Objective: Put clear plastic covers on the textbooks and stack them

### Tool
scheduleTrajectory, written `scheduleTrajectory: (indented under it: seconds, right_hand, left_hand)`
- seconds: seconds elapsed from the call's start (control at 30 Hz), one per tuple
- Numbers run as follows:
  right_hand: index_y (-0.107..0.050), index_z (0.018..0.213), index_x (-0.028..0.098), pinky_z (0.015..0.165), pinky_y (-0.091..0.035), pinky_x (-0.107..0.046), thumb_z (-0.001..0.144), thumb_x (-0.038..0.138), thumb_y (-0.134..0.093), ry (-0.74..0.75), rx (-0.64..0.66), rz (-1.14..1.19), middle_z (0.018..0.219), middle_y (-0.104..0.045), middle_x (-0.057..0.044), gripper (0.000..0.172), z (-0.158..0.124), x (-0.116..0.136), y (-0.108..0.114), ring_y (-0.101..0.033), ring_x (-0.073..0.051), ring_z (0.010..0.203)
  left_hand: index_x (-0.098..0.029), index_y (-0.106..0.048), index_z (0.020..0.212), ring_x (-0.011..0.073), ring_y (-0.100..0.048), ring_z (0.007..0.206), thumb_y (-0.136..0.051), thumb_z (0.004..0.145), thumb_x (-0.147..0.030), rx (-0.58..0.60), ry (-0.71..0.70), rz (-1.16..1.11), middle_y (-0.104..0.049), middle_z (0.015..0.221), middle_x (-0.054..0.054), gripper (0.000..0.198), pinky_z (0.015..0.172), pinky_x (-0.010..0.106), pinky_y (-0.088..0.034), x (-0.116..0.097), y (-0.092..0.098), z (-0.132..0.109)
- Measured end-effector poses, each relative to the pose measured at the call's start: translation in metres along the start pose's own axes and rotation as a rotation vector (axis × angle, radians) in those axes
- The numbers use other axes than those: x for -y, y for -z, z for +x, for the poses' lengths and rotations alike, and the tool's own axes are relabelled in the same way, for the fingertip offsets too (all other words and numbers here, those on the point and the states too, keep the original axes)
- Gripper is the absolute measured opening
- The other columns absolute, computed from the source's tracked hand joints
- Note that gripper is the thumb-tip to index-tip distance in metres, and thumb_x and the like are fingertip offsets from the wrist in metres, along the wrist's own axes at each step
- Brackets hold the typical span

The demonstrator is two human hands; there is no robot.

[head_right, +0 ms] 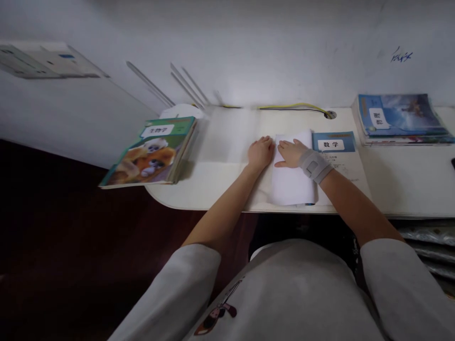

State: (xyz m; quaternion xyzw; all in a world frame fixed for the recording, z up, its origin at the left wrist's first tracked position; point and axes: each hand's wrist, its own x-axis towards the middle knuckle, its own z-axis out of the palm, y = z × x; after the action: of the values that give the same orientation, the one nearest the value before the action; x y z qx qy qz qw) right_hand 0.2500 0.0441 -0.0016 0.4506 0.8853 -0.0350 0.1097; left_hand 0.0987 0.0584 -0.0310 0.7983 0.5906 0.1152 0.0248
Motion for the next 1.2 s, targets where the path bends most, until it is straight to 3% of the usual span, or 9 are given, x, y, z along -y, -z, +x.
scheduleTrajectory:
  seconds: [0.13, 0.33, 0.67, 0.83, 0.93, 1.07, 1.13, 1.2]
  right_hand:
    - [-0.037, 0.142, 0.002, 0.112, -0.028, -0.052, 0.091, 0.057, -0.039, 0.004, -0.015, -0.007, 0.152, -0.031, -0.024, 0.075, -0.002, 0.002, 0.002, -0.032, -0.031, 0.141]
    - [-0.036, 0.143, 0.004, 0.113, -0.026, -0.052, 0.090, 0.059, -0.039, 0.033, 0.019, -0.007, 0.152, -0.031, -0.023, 0.077, -0.003, -0.001, 0.002, -0.031, -0.031, 0.141]
    - [-0.037, 0.144, 0.007, 0.112, -0.025, -0.053, 0.089, 0.059, -0.040, 0.071, -0.003, 0.014, 0.152, -0.032, -0.021, 0.076, -0.001, -0.008, -0.004, -0.032, -0.032, 0.140]
    - [-0.058, 0.125, 0.011, 0.109, -0.028, -0.053, 0.093, 0.047, -0.042, 0.060, -0.045, 0.063, 0.136, -0.055, -0.019, 0.051, 0.000, -0.005, 0.010, -0.043, -0.030, 0.133]
    - [-0.064, 0.115, 0.015, 0.110, -0.027, -0.054, 0.095, 0.038, -0.040, -0.034, -0.231, 0.150, 0.127, -0.062, -0.015, 0.039, -0.006, -0.012, 0.011, -0.046, -0.029, 0.130]
    - [-0.055, 0.129, 0.012, 0.110, -0.030, -0.053, 0.092, 0.040, -0.044, -0.345, -0.554, 0.316, 0.145, -0.044, -0.019, 0.048, -0.020, -0.033, -0.005, -0.034, -0.032, 0.139]
    - [-0.044, 0.139, 0.007, 0.111, -0.031, -0.050, 0.088, 0.043, -0.051, -0.459, -0.548, 0.429, 0.149, -0.036, -0.023, 0.063, -0.023, -0.040, -0.014, -0.029, -0.033, 0.141]
    - [-0.035, 0.145, 0.005, 0.112, -0.031, -0.049, 0.085, 0.045, -0.055, -0.483, -0.479, 0.505, 0.152, -0.030, -0.025, 0.074, -0.022, -0.042, -0.021, -0.026, -0.033, 0.143]
  left_hand:
    - [-0.018, -0.063, 0.101, 0.0221, -0.060, 0.109, -0.031, 0.096, -0.018, -0.018, 0.046, -0.019, -0.066, 0.112, 0.012, 0.033, 0.092, 0.034, -0.043, -0.002, 0.005, 0.004]
    - [-0.020, -0.063, 0.103, 0.0223, -0.052, 0.123, -0.032, 0.096, -0.018, -0.063, 0.071, -0.095, -0.065, 0.119, 0.010, 0.032, 0.096, 0.035, -0.041, -0.004, 0.009, 0.005]
    - [-0.020, -0.063, 0.111, 0.0220, -0.049, 0.128, -0.030, 0.096, -0.020, -0.120, 0.090, -0.176, -0.060, 0.132, 0.009, 0.036, 0.100, 0.036, -0.039, -0.002, 0.003, 0.003]
    - [-0.021, -0.063, 0.104, 0.0237, -0.048, 0.127, -0.034, 0.095, -0.020, -0.059, 0.004, -0.087, -0.065, 0.121, 0.009, 0.031, 0.103, 0.041, -0.036, -0.005, 0.004, -0.003]
    - [-0.022, -0.062, 0.105, 0.0235, -0.048, 0.125, -0.036, 0.095, -0.023, -0.053, -0.028, -0.050, -0.064, 0.122, 0.008, 0.028, 0.104, 0.042, -0.036, -0.005, 0.001, -0.005]
    - [-0.021, -0.062, 0.106, 0.0233, -0.048, 0.126, -0.035, 0.095, -0.023, -0.067, -0.028, -0.064, -0.062, 0.127, 0.008, 0.029, 0.105, 0.043, -0.035, -0.004, -0.002, -0.003]
    - [-0.020, -0.064, 0.103, 0.0228, -0.050, 0.124, -0.035, 0.095, -0.021, -0.045, -0.013, -0.078, -0.063, 0.125, 0.009, 0.029, 0.104, 0.041, -0.036, -0.004, -0.002, -0.001]
    - [-0.019, -0.065, 0.098, 0.0218, -0.054, 0.118, -0.034, 0.094, -0.017, -0.018, 0.013, -0.092, -0.065, 0.120, 0.010, 0.032, 0.102, 0.038, -0.038, -0.003, -0.001, 0.001]
